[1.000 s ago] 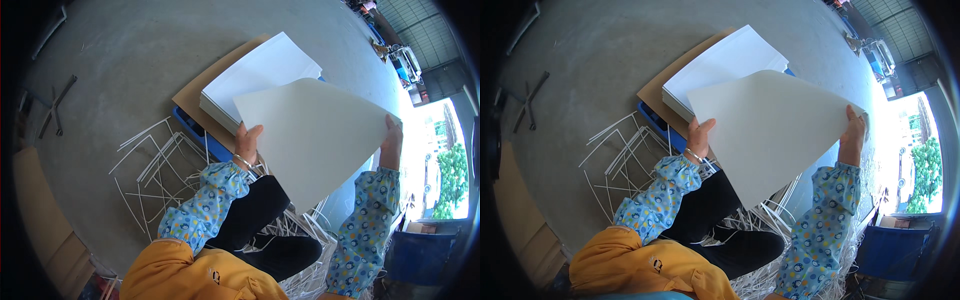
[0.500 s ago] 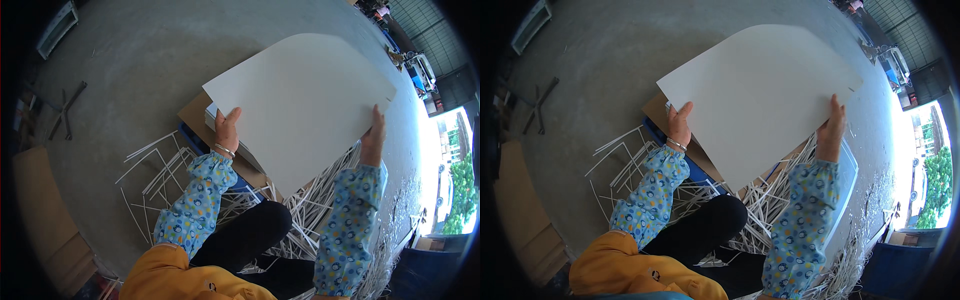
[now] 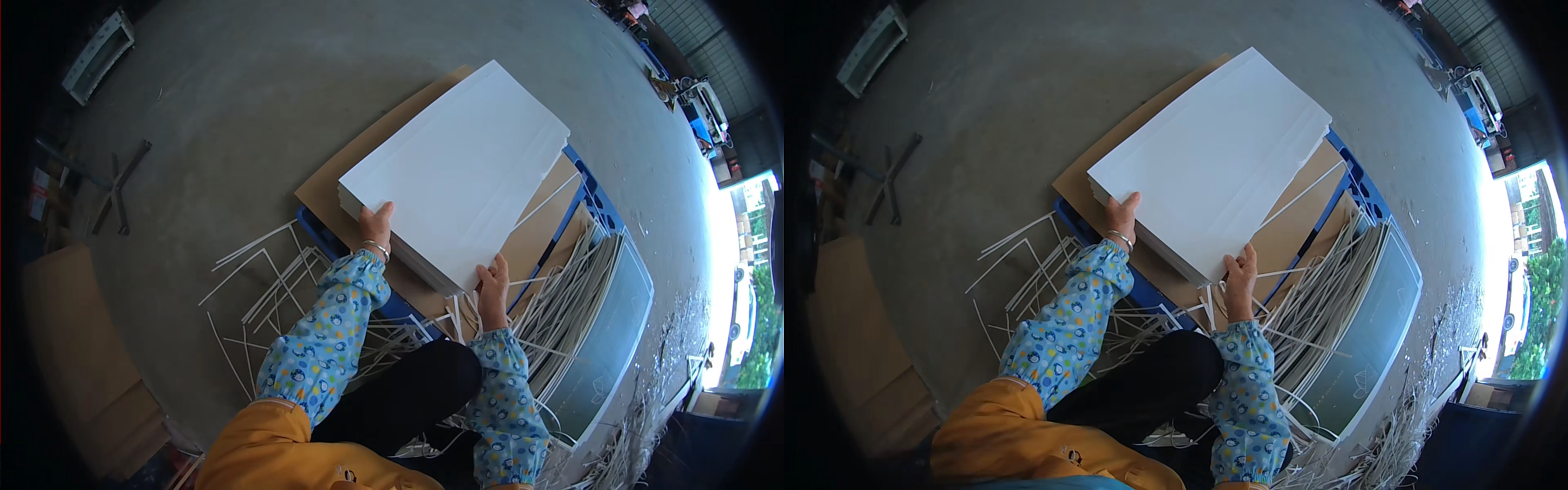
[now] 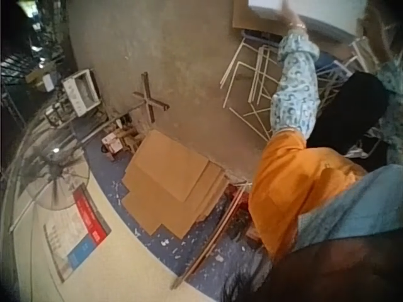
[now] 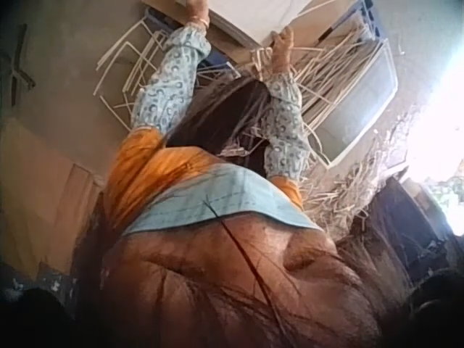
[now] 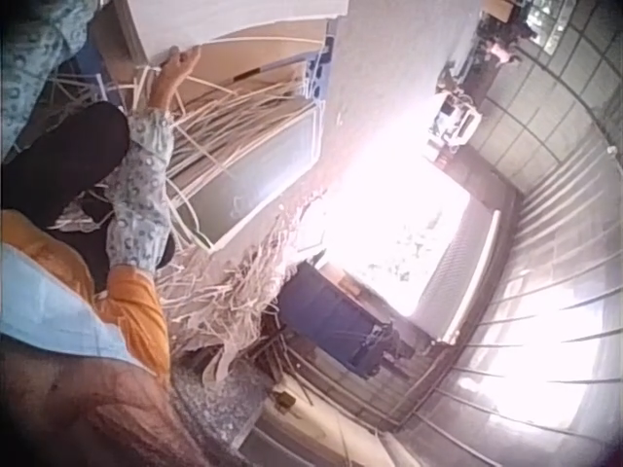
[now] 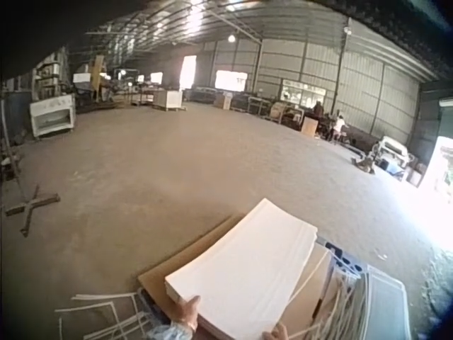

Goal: Organizing and stacking white and printed paper sheets on a pallet in a warehouse.

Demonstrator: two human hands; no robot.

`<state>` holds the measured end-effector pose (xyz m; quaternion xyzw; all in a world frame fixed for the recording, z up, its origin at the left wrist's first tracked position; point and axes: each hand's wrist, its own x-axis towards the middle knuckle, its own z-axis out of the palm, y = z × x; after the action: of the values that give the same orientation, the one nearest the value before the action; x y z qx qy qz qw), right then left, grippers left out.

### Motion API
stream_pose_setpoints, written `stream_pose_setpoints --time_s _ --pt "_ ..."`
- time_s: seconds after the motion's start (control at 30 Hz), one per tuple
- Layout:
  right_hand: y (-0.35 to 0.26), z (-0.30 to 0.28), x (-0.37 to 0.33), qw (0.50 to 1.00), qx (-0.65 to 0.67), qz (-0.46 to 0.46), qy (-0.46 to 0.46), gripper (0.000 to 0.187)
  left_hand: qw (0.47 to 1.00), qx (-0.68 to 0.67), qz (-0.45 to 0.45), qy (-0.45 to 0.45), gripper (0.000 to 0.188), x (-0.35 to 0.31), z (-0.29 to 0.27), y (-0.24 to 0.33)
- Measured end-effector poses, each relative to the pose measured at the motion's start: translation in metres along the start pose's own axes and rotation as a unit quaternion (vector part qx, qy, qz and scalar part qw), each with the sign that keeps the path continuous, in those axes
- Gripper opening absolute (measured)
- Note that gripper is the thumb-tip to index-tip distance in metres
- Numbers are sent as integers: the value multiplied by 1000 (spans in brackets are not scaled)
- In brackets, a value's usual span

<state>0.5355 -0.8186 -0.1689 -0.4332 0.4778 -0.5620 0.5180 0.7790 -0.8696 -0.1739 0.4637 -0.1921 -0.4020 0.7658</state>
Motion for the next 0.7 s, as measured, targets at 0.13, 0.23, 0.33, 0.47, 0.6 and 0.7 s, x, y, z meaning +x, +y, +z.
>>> stream_pose_setpoints --time_s 0.13,0.23,0.33,0.47,0.6,0.7 --pt "13 -4 0 997 -61 -28 45 53 998 65 2 10 34 -2 0 6" --pt "13 -8 4 993 -112 -22 28 52 983 167 58 45 34 11 -5 22" --pt "7 -8 3 993 -113 -1 17 52 961 271 48 14 36 24 -11 23" --pt "1 -11 4 989 -142 -6 29 53 932 359 34 -14 43 28 -17 33" --pt "5 -25 -14 962 -270 5 33 39 773 550 305 78 49 34 -24 38" --pt "58 -38 -15 940 -328 -93 -26 31 792 552 259 -30 45 70 -49 24"
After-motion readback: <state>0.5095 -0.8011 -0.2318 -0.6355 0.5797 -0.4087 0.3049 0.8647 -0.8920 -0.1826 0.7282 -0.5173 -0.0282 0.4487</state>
